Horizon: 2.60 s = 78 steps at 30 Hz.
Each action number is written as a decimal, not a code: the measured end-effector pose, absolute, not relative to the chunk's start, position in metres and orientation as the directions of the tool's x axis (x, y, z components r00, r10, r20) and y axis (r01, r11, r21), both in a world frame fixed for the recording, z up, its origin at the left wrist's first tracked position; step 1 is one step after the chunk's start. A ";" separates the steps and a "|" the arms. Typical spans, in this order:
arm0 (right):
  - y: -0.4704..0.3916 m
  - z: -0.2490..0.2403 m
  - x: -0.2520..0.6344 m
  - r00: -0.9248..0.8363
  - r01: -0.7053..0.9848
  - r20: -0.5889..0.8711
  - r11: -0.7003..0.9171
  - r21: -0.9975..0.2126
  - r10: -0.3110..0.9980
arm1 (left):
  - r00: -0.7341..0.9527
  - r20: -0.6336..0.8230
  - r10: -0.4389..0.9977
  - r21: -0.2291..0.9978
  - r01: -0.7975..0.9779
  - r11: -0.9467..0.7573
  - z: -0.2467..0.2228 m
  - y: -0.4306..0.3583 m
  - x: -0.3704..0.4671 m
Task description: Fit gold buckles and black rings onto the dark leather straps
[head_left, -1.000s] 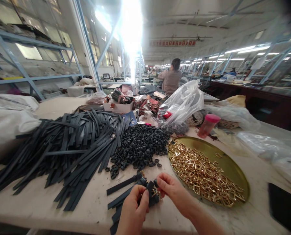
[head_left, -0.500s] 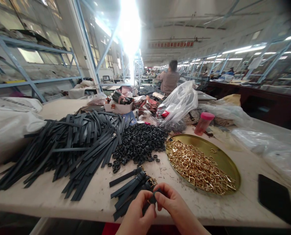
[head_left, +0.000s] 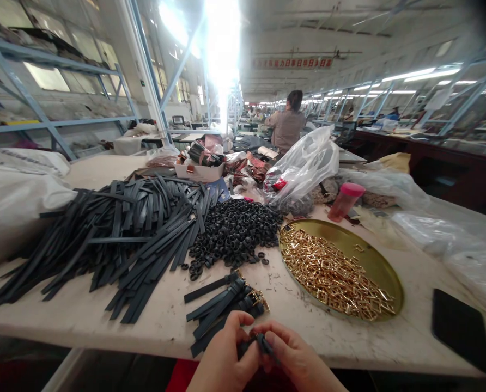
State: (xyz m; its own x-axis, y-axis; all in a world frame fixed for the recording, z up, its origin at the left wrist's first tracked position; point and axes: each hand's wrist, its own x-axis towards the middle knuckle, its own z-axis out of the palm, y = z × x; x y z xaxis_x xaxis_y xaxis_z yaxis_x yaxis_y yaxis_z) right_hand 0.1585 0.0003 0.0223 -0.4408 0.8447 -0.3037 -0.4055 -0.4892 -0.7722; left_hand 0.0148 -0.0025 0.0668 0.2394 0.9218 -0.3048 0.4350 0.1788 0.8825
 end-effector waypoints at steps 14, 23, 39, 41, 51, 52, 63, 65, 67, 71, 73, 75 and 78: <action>0.000 0.021 0.156 -0.246 -0.293 -0.307 -0.373 -0.880 0.919 | 0.257 -0.386 0.886 0.914 0.236 0.330 0.058 -0.005 0.014; -0.007 0.025 0.169 -0.288 0.275 -0.130 -0.048 -0.960 0.949 | 0.418 -0.422 0.804 0.882 -0.015 0.470 0.054 -0.009 0.011; -0.018 0.014 0.154 -0.286 0.172 -0.082 -0.033 -0.985 0.955 | 0.467 -0.496 0.732 0.834 0.022 0.551 0.042 -0.005 0.007; -0.015 0.014 0.156 -0.282 0.209 -0.054 0.007 -0.978 0.958 | 0.492 -0.510 0.706 0.840 0.106 0.532 0.044 -0.003 0.003; -0.001 -0.012 0.157 -0.399 0.375 0.070 0.233 -0.897 0.914 | 0.488 -0.503 0.713 0.843 0.459 0.280 0.044 0.009 -0.009; 0.001 -0.014 0.155 -0.388 0.359 0.058 0.209 -0.910 0.920 | 0.495 -0.475 0.728 0.852 0.465 0.240 0.044 0.011 -0.010; 0.038 -0.011 0.110 -0.165 0.376 0.175 0.226 -0.899 0.971 | 0.402 -0.385 0.831 0.814 0.572 0.101 0.038 0.040 -0.032; 0.057 -0.005 0.103 -0.181 0.461 0.228 0.287 -0.840 0.957 | 0.341 -0.262 0.903 0.726 0.686 -0.049 0.040 0.054 -0.043; 0.077 0.001 0.096 -0.229 0.570 0.277 0.359 -0.739 0.933 | 0.248 -0.119 0.961 0.521 0.840 -0.152 0.043 0.074 -0.060; 0.106 0.003 0.088 -0.321 0.721 0.294 0.434 -0.541 0.900 | -0.014 -0.011 1.000 0.258 0.966 0.016 0.045 0.122 -0.110; 0.110 -0.002 0.087 -0.351 0.736 0.280 0.448 -0.508 0.894 | -0.116 -0.014 0.993 0.164 0.980 0.116 0.040 0.143 -0.135; 0.110 -0.006 0.088 -0.358 0.735 0.274 0.450 -0.506 0.893 | -0.167 -0.044 0.985 0.093 0.981 0.171 0.032 0.158 -0.149; 0.107 -0.006 0.090 -0.351 0.741 0.260 0.436 -0.510 0.900 | -0.202 -0.087 0.975 0.023 0.979 0.205 0.020 0.166 -0.152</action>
